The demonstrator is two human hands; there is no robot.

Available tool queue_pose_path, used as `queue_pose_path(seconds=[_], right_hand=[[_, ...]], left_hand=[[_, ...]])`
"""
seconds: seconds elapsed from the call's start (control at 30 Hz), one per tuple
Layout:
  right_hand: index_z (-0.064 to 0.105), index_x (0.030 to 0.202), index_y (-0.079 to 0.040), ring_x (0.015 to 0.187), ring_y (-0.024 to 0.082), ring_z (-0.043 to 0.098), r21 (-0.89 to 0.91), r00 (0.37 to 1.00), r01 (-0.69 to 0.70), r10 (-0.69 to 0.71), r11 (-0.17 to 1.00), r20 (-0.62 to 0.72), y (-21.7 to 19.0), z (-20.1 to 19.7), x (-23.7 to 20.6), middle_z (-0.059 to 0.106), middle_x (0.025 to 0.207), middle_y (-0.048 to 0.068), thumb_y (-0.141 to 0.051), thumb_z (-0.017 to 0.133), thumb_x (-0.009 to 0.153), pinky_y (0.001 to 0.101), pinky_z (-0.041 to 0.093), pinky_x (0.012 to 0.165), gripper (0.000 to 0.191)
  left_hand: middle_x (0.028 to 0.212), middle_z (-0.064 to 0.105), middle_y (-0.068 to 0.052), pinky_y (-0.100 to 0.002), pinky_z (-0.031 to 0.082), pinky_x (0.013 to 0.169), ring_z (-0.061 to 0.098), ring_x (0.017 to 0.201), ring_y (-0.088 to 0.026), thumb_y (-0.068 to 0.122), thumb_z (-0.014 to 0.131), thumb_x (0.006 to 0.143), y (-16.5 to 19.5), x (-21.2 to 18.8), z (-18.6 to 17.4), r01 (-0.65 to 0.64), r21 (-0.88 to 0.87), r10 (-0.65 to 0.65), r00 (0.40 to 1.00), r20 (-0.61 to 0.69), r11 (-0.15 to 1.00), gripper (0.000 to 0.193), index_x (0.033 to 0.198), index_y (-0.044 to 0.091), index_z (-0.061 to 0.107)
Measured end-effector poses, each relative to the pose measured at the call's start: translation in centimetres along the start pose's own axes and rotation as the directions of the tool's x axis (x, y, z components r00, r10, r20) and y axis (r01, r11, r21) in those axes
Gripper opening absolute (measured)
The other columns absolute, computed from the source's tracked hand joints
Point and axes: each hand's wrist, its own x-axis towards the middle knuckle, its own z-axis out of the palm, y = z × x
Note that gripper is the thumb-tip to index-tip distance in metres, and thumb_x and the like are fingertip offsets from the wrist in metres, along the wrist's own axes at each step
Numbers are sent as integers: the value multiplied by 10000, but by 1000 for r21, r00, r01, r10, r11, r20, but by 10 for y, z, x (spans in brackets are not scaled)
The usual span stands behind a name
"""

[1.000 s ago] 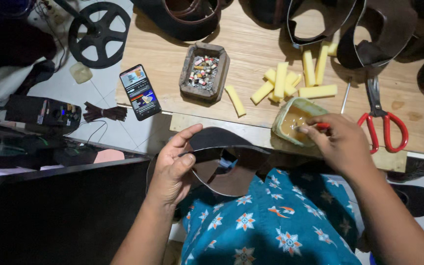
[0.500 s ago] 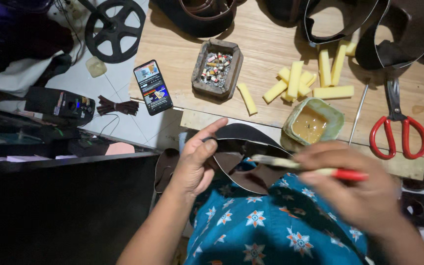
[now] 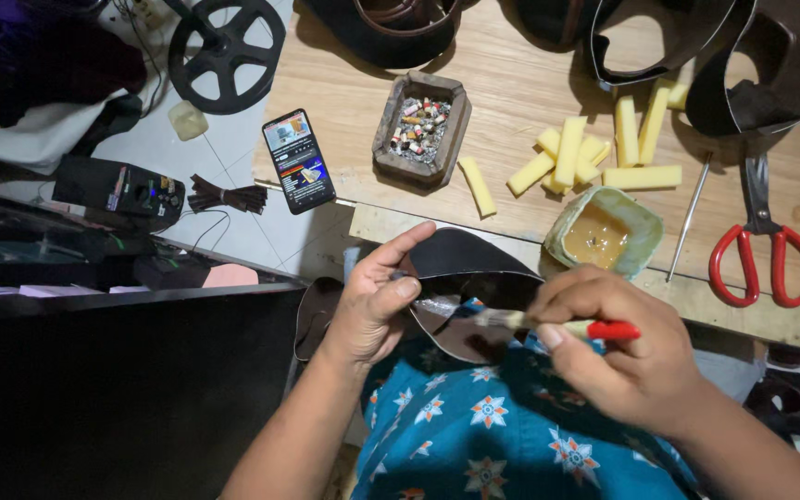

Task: The person holds a shoe upper component in one hand and uses a brush to apply glue from a container onto its inner edge, working on one component at a time. They dip the brush back into the glue container repeatedly and set finished components on the table with others.

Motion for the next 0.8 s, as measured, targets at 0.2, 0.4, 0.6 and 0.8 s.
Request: queue_pose_path(seconds=[0.2,0.4,0.6,0.8], right_hand=[[664,1067,-20,975,216,744,38,988,93,-96,995,117,-5,27,17,724,1096,113,-54,698,884,308,574,850,190],[664,996,-43,931,203,738,42,974,-20,11,999,225,3,19,8,733,1021,92,-49,705,844,299,583,811,158],[658,1002,-25,826,163,689,53,994,-111,110,992,24,7,8,-3,736,958,83,-91,699,892,271,566,718,135],[702,1065,-9,813,130,745,213,962,-250,268,944,-59,12,33,-1,768,926,72,-91,675,926,258,590,720,163]], left_hand=[[1372,617,-174,-351,465,1109,608,1213,-199,127,768,877,-6,-2,5,-105,108,98,993,68,989,791,1565,-89,441],[1407,609,-167,-372,447,1166,601,1285,-214,119,763,859,-8,-4,10,-105,114,99,994,56,988,784,1540,-71,424],[1420,603,-163,-381,446,1172,599,1301,-226,113,771,856,2,-6,12,-132,182,124,991,56,974,787,1540,-76,431],[1461,553,-129,-372,425,1208,561,1350,-209,103,782,865,-2,-8,23,-181,228,164,982,92,957,776,1533,-72,427]])
